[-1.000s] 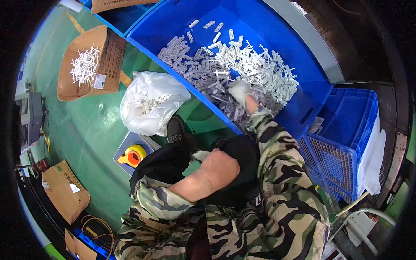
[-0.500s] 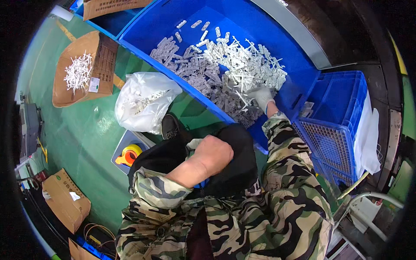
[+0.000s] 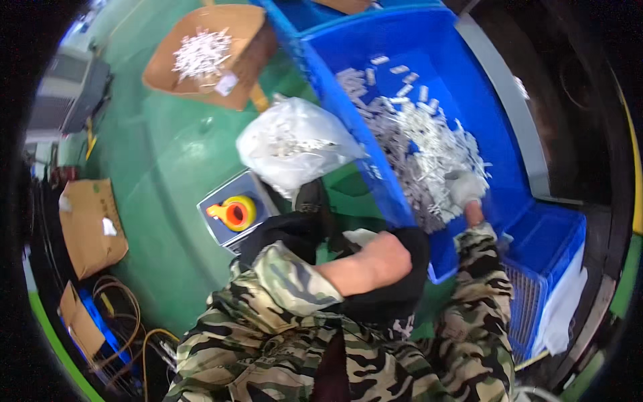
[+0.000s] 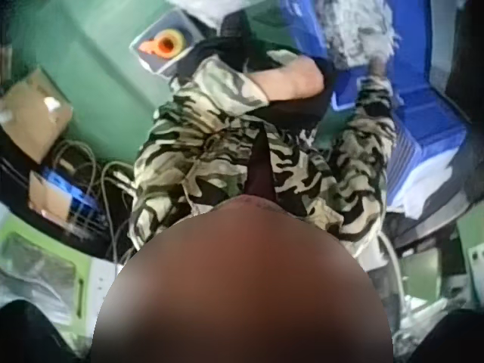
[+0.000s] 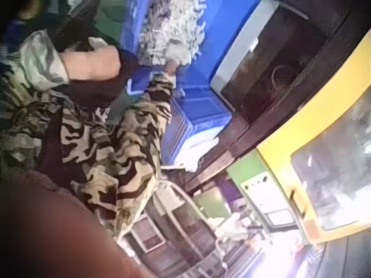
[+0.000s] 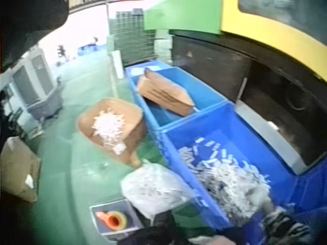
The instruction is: The person is packaging small plastic parts from a large bin into individual plastic bags.
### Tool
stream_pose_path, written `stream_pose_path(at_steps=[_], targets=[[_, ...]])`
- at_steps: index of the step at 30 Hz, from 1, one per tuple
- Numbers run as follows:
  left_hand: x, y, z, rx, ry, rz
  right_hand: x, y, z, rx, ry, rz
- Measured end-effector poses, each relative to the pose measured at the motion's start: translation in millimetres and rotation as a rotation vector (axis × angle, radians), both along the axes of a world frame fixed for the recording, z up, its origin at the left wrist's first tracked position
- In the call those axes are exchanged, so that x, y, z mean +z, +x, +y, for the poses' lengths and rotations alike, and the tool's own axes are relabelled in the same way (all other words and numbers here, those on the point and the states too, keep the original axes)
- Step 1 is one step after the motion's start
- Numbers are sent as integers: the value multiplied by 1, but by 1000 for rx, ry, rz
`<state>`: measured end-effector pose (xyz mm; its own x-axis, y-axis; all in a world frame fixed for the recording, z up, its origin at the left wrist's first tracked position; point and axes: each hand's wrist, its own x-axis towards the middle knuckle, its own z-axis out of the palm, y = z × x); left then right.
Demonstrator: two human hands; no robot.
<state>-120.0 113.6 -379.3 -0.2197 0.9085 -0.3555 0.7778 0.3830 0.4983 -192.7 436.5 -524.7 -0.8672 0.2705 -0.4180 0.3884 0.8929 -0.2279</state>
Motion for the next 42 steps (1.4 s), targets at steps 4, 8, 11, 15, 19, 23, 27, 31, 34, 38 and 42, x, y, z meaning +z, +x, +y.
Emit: stream_pose_path(at_steps=[4, 8, 11, 15, 19, 23, 27, 31, 34, 38, 42], targets=[[13, -2, -5, -27, 20, 67, 106, -107, -87, 245, -192, 412], [5, -1, -14, 1, 55, 74, 224, -213, -260, 397, -429, 452], [-4, 3, -6, 35, 107, 113, 293, -233, -347, 585, -498, 734], [1, 0, -14, 115, 80, 125, 316, -219, -389, 639, -283, 765], [10, -9, -16, 15, 20, 110, 209, -221, -339, 650, -176, 781], [7, -12, -34, 56, 26, 67, 101, -209, -242, 308, -194, 275], [12, -6, -13, -79, 167, 65, -31, -163, -22, 545, 326, -92], [2, -12, -22, -70, 45, -12, -65, -124, -56, -219, -5, -156], [4, -19, -9, -1, 66, -105, -82, -131, -61, -157, 26, 11], [-3, -22, -12, 53, -8, -107, -100, -188, -126, 63, -97, -29], [-7, -21, 26, -31, 107, -97, -168, -201, -39, 213, 255, -46]])
